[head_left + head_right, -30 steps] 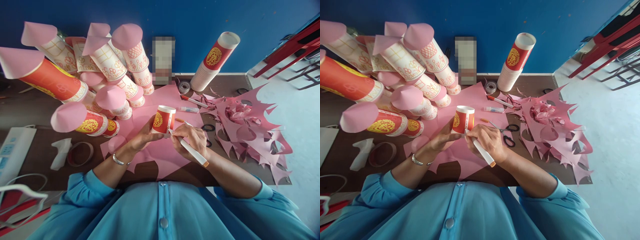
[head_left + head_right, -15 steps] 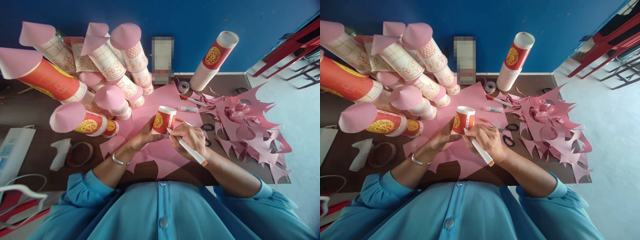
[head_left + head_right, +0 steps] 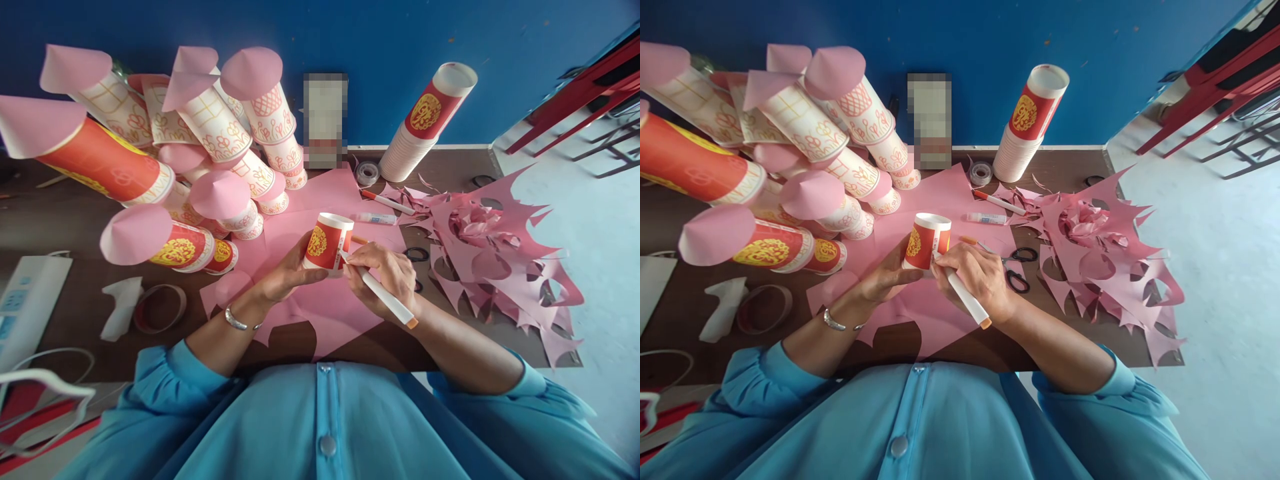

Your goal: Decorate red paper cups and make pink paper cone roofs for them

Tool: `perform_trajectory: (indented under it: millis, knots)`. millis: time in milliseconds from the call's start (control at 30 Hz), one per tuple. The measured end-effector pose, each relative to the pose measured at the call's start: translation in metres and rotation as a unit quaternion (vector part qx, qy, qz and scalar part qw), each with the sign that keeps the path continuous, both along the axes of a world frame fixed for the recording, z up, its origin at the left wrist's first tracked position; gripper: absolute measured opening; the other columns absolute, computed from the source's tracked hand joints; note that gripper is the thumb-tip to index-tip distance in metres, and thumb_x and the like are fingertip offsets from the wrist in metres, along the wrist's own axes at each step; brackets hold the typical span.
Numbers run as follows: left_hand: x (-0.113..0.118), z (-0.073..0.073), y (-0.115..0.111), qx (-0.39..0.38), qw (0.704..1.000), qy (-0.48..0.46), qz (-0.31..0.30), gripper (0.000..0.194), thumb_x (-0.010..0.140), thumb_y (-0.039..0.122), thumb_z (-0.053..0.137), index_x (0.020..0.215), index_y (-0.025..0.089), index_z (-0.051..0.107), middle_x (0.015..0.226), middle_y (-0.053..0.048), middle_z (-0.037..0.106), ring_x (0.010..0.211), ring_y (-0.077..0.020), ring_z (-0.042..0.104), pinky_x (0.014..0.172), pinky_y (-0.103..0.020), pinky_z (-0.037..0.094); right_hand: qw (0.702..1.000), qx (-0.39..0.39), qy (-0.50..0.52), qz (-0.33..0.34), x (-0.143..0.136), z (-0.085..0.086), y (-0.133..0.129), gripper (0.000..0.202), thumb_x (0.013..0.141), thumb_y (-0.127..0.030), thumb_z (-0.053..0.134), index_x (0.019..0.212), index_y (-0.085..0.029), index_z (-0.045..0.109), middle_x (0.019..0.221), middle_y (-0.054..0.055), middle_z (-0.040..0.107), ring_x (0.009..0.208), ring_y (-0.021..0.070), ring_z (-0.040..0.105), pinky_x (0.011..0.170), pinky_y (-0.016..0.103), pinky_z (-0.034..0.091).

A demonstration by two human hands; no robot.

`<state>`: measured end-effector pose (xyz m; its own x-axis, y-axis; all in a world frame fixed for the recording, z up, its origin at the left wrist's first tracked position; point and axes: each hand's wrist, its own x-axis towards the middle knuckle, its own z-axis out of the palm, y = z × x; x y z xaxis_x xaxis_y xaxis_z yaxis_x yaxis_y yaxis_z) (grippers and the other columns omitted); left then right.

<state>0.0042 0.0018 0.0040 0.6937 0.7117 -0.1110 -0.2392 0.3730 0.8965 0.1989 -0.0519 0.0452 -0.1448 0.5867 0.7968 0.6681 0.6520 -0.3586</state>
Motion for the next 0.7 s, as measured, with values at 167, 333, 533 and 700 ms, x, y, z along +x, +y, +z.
perform_trajectory:
  millis: [167,333,533,700]
  knots:
    - [0.0004,-0.0011,-0.0005,-0.001,1.0,-0.002,0.011,0.068,0.077,0.039,0.088,0.135,0.025,0.057,0.133,-0.012,0.066,0.127,-0.0347,0.061,0.107,-0.051,0.05,1.0,0.0,0.0,-0.006,-0.0001,0.0014,0.0003,0.016,0.093,-0.01,0.063,0.097,-0.023,0.055,0.073,-0.002,0.071,0.057,0.0122,0.068,0.054,0.023,0.056]
    - [0.0002,-0.0026,-0.0002,-0.005,1.0,-0.004,0.01,0.068,0.077,0.039,0.088,0.135,0.025,0.056,0.131,-0.011,0.066,0.123,-0.033,0.063,0.103,-0.049,0.052,1.0,-0.004,-0.002,-0.004,0.0006,0.0012,-0.0001,0.017,0.092,-0.009,0.063,0.097,-0.023,0.055,0.073,-0.001,0.071,0.057,0.0125,0.069,0.054,0.023,0.056]
    - [0.0001,0.0002,-0.0008,-0.013,1.0,-0.012,0.007,0.061,0.079,0.036,0.087,0.132,0.024,0.058,0.124,-0.01,0.068,0.117,-0.0303,0.065,0.101,-0.049,0.055,1.0,-0.011,0.0,0.002,0.0008,0.0006,0.0001,0.019,0.091,-0.008,0.062,0.098,-0.024,0.055,0.073,-0.002,0.07,0.058,0.0124,0.068,0.056,0.024,0.059]
    - [-0.0004,-0.0011,-0.0007,-0.016,1.0,-0.012,0.015,0.061,0.078,0.036,0.088,0.13,0.024,0.058,0.124,-0.009,0.068,0.117,-0.0295,0.065,0.099,-0.046,0.055,1.0,-0.006,0.004,0.004,0.0004,-0.0022,0.0005,0.019,0.091,-0.008,0.063,0.098,-0.023,0.055,0.072,-0.001,0.07,0.057,0.0129,0.068,0.06,0.026,0.061]
